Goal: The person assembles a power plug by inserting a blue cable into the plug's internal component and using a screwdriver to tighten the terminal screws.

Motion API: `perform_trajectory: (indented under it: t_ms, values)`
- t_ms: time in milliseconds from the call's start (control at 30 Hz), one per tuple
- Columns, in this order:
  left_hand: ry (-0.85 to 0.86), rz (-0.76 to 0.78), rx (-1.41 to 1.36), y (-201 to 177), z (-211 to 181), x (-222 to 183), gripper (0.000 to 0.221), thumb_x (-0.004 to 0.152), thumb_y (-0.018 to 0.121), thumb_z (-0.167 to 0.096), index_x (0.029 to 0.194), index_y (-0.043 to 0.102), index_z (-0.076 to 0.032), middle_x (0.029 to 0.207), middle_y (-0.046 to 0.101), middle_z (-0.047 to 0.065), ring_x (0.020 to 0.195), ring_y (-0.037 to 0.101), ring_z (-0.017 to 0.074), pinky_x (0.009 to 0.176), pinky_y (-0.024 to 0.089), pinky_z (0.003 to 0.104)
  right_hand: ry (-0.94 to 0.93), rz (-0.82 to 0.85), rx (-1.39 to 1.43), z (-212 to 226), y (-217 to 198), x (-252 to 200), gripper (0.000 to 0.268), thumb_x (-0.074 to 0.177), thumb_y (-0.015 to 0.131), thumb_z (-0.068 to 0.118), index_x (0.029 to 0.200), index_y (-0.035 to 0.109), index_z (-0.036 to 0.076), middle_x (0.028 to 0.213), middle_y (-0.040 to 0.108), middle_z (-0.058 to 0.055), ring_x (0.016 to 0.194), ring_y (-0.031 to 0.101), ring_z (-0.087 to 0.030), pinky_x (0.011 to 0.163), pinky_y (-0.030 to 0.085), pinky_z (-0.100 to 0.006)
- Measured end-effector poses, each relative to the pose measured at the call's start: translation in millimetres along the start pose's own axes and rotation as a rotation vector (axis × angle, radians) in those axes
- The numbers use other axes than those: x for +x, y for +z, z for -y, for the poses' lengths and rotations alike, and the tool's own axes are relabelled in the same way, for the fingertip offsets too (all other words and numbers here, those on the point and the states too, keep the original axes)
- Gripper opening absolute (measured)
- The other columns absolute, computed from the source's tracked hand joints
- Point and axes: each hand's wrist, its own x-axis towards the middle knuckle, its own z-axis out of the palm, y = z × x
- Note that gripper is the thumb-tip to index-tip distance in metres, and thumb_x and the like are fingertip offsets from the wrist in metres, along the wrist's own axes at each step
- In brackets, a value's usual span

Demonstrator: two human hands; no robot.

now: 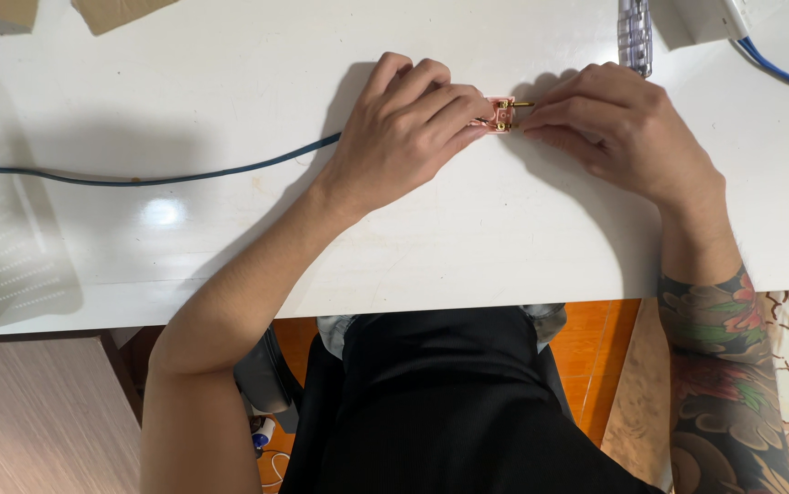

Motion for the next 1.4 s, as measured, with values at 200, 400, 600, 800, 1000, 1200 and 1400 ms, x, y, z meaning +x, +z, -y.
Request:
perform_trajectory:
  t_ms: [200, 400, 600, 800, 1000, 1200, 1400]
  values:
    - [-0.035, 0.042, -0.105, -5, 4, -4, 0.013, 0.114, 0.082, -0.016, 0.125, 0.081, -0.009, 0.131, 0.086, 0.002, 0.11, 0.07, 0.0237, 0.097, 0.048, 0.041, -0.017, -0.014, 0.001, 3, 4, 1, 0.014, 0.115, 0.087, -0.01, 0.129, 0.085, -0.008, 0.125, 0.08, -0.02, 0.118, 0.077, -0.037, 0.108, 0.065, -0.046]
    - [-0.037, 0.032, -0.104, -10, 3, 2, 0.009, 0.119, 0.077, -0.011, 0.111, 0.074, -0.009, 0.104, 0.07, 0.002, 0.095, 0.06, 0.024, 0.087, 0.044, 0.038, -0.039, -0.024, 0.026, 6, 4, 5, 0.013, 0.116, 0.085, -0.01, 0.129, 0.084, -0.009, 0.127, 0.078, -0.022, 0.117, 0.076, -0.037, 0.11, 0.065, -0.047]
    - [-0.032, 0.07, -0.109, -4, 1, -1, 0.013, 0.12, 0.083, -0.014, 0.114, 0.073, -0.008, 0.102, 0.066, 0.002, 0.089, 0.058, 0.0229, 0.084, 0.044, 0.037, -0.058, -0.047, 0.01, 1, 11, 2, 0.015, 0.116, 0.086, -0.012, 0.129, 0.083, -0.006, 0.129, 0.078, -0.022, 0.116, 0.075, -0.038, 0.105, 0.064, -0.046]
    - [-0.058, 0.107, -0.154, -2, 0, -3, 0.011, 0.121, 0.077, -0.015, 0.115, 0.072, -0.008, 0.106, 0.069, 0.003, 0.092, 0.061, 0.0237, 0.085, 0.046, 0.038, -0.079, -0.062, -0.008, 4, 11, 4, 0.021, 0.115, 0.085, -0.017, 0.134, 0.084, -0.008, 0.13, 0.076, -0.025, 0.121, 0.077, -0.04, 0.107, 0.065, -0.046]
    - [-0.103, 0.072, -0.295, -1, -6, -2, 0.007, 0.116, 0.078, -0.004, 0.115, 0.071, -0.002, 0.111, 0.061, 0.008, 0.096, 0.064, 0.0239, 0.089, 0.056, 0.04, -0.1, -0.072, -0.008, 4, 13, 6, 0.023, 0.113, 0.088, -0.015, 0.135, 0.083, -0.009, 0.133, 0.078, -0.027, 0.124, 0.078, -0.04, 0.108, 0.065, -0.047]
    - [-0.153, 0.139, -0.329, 5, -3, -13, 0.035, 0.115, 0.07, 0.005, 0.149, 0.07, -0.003, 0.119, 0.067, 0.008, 0.106, 0.072, 0.0252, 0.101, 0.058, 0.043, -0.096, -0.074, -0.006, 2, 13, 5, 0.022, 0.114, 0.087, -0.015, 0.134, 0.083, -0.009, 0.133, 0.077, -0.027, 0.124, 0.078, -0.041, 0.107, 0.065, -0.047]
    - [-0.249, 0.147, -0.359, -1, -6, -9, 0.036, 0.124, 0.063, -0.006, 0.16, 0.062, -0.009, 0.118, 0.073, 0.004, 0.108, 0.067, 0.0258, 0.106, 0.055, 0.043, -0.109, -0.095, -0.008, 2, 14, 6, 0.021, 0.113, 0.088, -0.014, 0.133, 0.084, -0.009, 0.134, 0.078, -0.028, 0.123, 0.078, -0.039, 0.108, 0.065, -0.046]
